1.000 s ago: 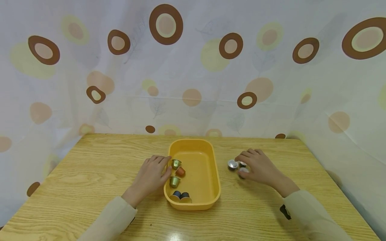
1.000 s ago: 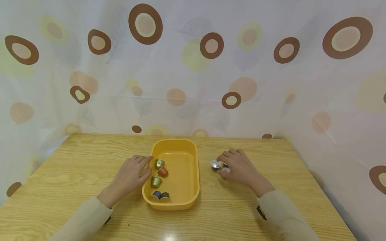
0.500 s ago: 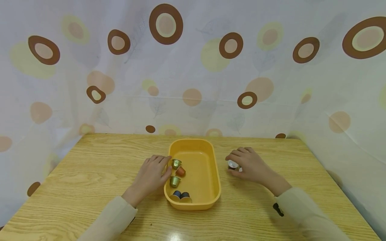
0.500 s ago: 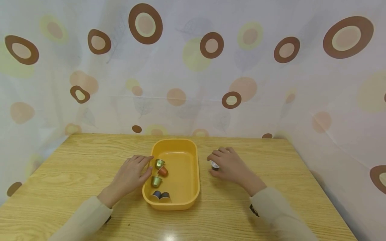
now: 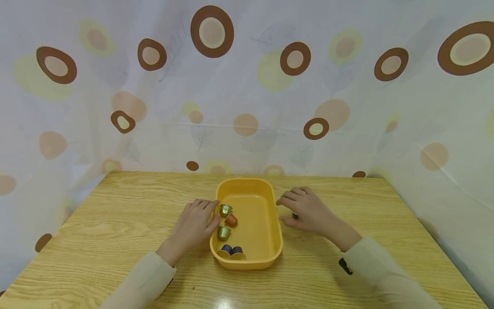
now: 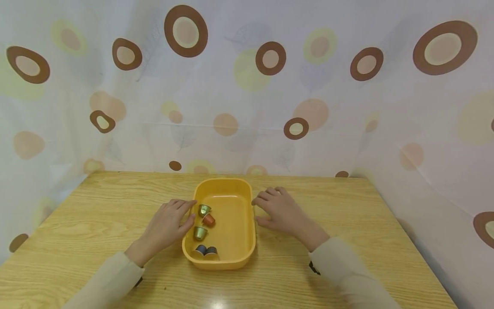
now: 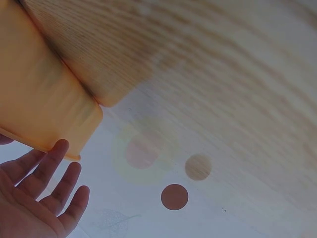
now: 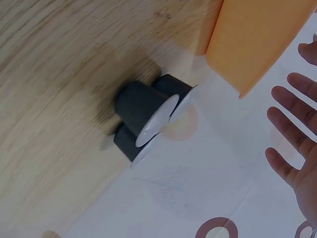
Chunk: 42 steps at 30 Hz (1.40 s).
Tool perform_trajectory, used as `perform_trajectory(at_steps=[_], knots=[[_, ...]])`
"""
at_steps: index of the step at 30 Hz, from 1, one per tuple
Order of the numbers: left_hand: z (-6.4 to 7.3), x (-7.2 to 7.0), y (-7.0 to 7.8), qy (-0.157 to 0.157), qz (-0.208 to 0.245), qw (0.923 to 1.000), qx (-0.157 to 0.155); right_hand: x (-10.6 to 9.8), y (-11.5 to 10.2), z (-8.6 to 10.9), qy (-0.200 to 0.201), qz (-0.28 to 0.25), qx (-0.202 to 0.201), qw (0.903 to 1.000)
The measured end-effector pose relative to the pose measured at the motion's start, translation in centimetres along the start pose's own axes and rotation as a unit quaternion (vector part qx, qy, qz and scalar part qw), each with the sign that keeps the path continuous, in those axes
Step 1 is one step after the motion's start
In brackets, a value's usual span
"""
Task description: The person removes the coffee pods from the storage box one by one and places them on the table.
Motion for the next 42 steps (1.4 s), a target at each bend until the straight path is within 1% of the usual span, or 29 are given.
perform_trajectory(at_steps=[4, 9, 12, 21, 27, 32, 38, 42], knots=[[0.0, 0.0, 0.0, 0.002, -0.001, 1.0, 0.001, 0.0, -0.8, -0.8, -0.001, 0.001, -0.011, 0.9999], [0.0, 0.0, 0.0, 0.003, -0.001, 1.0, 0.003, 0.0, -2.1, -1.6, 0.006, 0.007, -0.042, 0.9991], [0.0, 0.0, 0.0, 0.002, -0.001, 1.0, 0.003, 0.2, -2.7, -2.1, 0.003, 0.013, -0.057, 0.9983], [0.0, 0.0, 0.0, 0.003, 0.0, 1.0, 0.0, 1.1, -4.1, -3.0, -0.026, 0.012, -0.091, 0.9955], [0.0, -0.1, 0.1, 0.001, 0.002, 1.0, -0.001, 1.3, -4.9, -3.5, -0.037, -0.003, -0.11, 0.9932], [-0.1, -0.1, 0.1, -0.001, 0.001, 1.0, 0.0, 1.7, -5.7, -4.0, -0.052, -0.003, -0.124, 0.9909], [-0.2, -0.1, 0.1, -0.003, -0.001, 1.0, 0.0, 2.3, -6.4, -4.5, -0.073, -0.005, -0.135, 0.9881], [-0.1, -0.1, 0.0, -0.005, 0.002, 1.0, -0.002, 2.9, -6.8, -4.6, -0.094, -0.015, -0.138, 0.9858]])
Point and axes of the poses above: each hand's wrist, its own z-axis away from the middle knuckle, its own x-axis out of the palm, y = z × x, the point moved 6 cm from there along -z, towards the middle knuckle, and after that the axes turned 6 degrees about -x, right-handed, at the moved point
